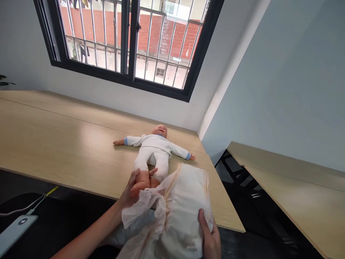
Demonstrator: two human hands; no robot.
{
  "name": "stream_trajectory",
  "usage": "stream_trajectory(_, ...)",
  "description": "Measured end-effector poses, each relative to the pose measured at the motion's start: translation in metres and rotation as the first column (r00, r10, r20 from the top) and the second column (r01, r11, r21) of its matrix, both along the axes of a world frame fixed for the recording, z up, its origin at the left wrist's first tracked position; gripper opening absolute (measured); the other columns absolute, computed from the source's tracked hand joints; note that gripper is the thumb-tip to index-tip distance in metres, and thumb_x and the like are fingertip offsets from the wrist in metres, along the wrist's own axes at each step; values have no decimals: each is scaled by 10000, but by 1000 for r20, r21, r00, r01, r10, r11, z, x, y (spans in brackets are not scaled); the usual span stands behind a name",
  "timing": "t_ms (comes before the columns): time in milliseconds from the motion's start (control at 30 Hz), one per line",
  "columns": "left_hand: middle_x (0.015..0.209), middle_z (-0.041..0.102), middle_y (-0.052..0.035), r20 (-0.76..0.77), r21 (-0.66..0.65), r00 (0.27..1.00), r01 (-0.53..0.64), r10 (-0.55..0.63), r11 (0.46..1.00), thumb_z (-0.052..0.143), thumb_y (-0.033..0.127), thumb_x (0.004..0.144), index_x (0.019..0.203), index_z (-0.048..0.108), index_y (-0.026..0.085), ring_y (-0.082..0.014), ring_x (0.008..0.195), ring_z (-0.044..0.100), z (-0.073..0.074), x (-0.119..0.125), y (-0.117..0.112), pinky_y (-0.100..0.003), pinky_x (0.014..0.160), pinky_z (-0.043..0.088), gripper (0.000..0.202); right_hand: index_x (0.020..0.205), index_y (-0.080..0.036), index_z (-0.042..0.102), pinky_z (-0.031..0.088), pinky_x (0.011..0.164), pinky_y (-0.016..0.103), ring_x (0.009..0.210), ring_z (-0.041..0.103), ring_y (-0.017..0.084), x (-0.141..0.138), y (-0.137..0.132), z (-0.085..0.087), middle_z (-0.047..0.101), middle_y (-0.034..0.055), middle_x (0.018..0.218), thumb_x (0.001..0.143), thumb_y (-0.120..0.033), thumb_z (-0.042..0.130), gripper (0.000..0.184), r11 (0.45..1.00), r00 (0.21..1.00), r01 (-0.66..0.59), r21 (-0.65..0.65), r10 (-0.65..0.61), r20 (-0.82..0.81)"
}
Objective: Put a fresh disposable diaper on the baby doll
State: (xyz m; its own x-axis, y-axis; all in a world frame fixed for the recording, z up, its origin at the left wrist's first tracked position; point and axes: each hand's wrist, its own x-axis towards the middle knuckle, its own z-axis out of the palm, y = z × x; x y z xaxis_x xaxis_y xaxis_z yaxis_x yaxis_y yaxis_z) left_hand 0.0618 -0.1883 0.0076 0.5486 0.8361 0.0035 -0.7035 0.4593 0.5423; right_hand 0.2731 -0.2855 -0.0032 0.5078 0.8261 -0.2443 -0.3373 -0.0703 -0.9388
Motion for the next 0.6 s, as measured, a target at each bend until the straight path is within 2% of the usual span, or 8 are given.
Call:
stream_trajectory(67, 954, 653, -66, 94, -41, 989, 115, -111, 993, 657, 631, 740, 1358, 404, 229, -224, 878, 641, 7, -1, 7, -339, 847, 472, 779, 1346, -182, 535, 592, 782, 346, 967, 685, 290, 16, 9, -3, 676, 94, 1158, 671, -471, 792, 778, 999, 998, 17, -33, -19, -59)
stream_trajectory(167, 1118, 621, -93, 147, 11, 972, 182, -181, 983, 685, 600, 723, 1296, 415, 261, -235, 952, 625, 28, -1, 20, -366, 875, 444, 718, 1320, -164, 554, 585, 764, 355, 912, 694, 291, 27, 25, -13, 710, 86, 1047, 598, -414, 842, 817, 996, 992, -17, -88, 6, -124)
stream_trajectory(267, 1055, 623, -81, 126, 56, 973, 190, -195, 980, 580, 619, 791, 1178, 489, 240, -236, 955, 617, 53, 1, 35, -382, 877, 445, 549, 1263, -143, 578, 568, 783, 355, 941, 683, 287, 22, 38, -19, 712, 86, 1039, 592, -432, 842, 777, 989, 985, -141, -49, 135, -107)
stream_trajectory(367, 997, 628, -99, 70, 37, 974, 211, -214, 977, 454, 591, 866, 1093, 539, 211, -279, 1024, 613, 78, 3, 50, -424, 858, 474, 450, 1151, -145, 632, 546, 825, 338, 985, 667, 286, 7, 50, -11, 705, 90, 1066, 586, -398, 842, 654, 956, 955, -293, -11, 292, -53)
stream_trajectory(500, 971, 628, -125, 22, 44, 973, 229, -231, 972, 352, 554, 916, 1082, 558, 174, -284, 977, 635, 109, 8, 67, -410, 802, 498, 463, 1121, -184, 646, 536, 794, 341, 943, 668, 277, -24, 69, 12, 706, 71, 1060, 611, -366, 805, 565, 868, 869, -495, 31, 495, -14)
stream_trajectory(533, 949, 627, -123, 19, 59, 969, 245, -246, 968, 347, 551, 916, 1060, 561, 169, -287, 958, 640, 115, 10, 70, -406, 789, 497, 461, 1110, -187, 650, 535, 779, 344, 925, 668, 277, -33, 75, 16, 710, 67, 1034, 601, -366, 805, 562, 833, 833, -552, 38, 552, -17)
stream_trajectory(600, 897, 622, -112, 23, 101, 963, 264, -267, 959, 371, 549, 910, 1021, 561, 163, -297, 943, 641, 126, 14, 77, -408, 786, 491, 444, 1056, -165, 672, 531, 768, 356, 889, 663, 283, -51, 91, 23, 716, 72, 955, 571, -390, 818, 554, 730, 731, -681, 59, 682, 0)
